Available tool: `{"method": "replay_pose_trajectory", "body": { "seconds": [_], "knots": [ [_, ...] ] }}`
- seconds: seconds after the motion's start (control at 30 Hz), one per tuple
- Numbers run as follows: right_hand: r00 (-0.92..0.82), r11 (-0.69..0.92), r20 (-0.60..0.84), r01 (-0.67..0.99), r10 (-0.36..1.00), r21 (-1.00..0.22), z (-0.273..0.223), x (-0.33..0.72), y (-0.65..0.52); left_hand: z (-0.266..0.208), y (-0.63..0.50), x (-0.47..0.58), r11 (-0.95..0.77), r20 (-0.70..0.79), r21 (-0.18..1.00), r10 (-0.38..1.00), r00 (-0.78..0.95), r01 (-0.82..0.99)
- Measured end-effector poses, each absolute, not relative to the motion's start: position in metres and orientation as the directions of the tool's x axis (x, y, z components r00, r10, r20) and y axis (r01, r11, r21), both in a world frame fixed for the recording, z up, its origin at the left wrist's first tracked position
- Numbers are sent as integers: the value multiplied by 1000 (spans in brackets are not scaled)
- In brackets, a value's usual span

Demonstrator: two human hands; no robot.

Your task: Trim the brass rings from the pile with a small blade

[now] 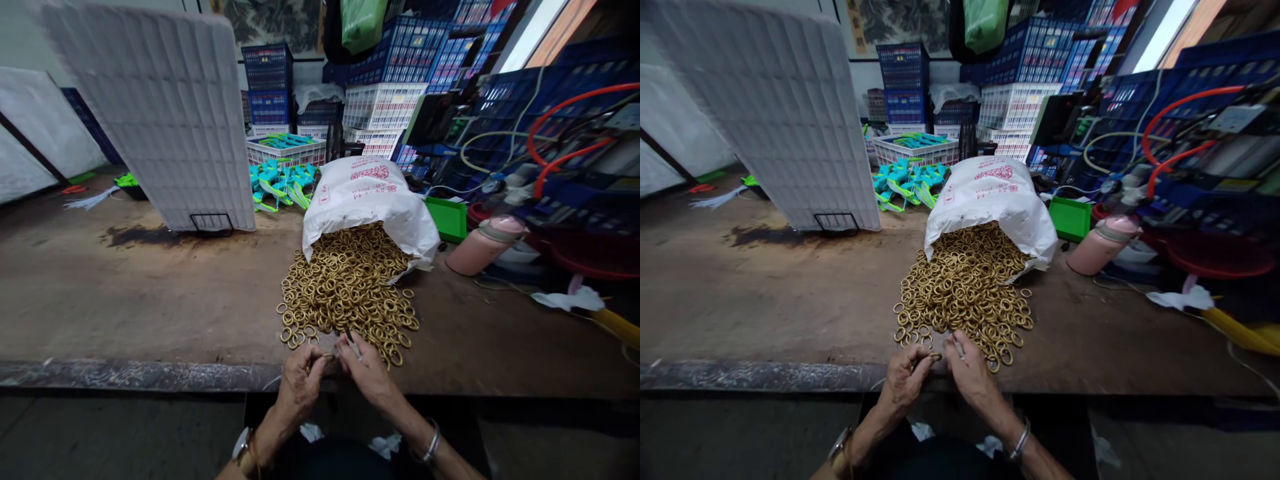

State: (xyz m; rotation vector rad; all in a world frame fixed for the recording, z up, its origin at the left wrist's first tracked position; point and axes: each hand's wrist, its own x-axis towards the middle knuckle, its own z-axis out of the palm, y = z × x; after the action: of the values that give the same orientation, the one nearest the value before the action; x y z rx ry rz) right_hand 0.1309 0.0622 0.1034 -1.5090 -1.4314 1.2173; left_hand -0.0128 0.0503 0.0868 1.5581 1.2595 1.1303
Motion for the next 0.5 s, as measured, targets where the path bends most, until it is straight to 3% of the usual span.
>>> {"method": "replay_pose_trajectory", "body": {
  "seconds": [0.1,0.2,0.4,0.5],
  "knots": [
    [-135,4,-65,454,989,-891,108,126,59,87,51,-12,-135,114,968,988,108,212],
    [-130,-17,-92,491,987,-871,108,122,58,89,50,-10,-37,27,997,990,138,65],
    [-142,-108,-164,338,976,-935,104,121,60,95,47,-10,378,-285,897,891,353,-229],
    [-172,-158,-207,262,963,-952,105,120,60,95,45,-10,426,-307,861,872,382,-280]
  ]
}}
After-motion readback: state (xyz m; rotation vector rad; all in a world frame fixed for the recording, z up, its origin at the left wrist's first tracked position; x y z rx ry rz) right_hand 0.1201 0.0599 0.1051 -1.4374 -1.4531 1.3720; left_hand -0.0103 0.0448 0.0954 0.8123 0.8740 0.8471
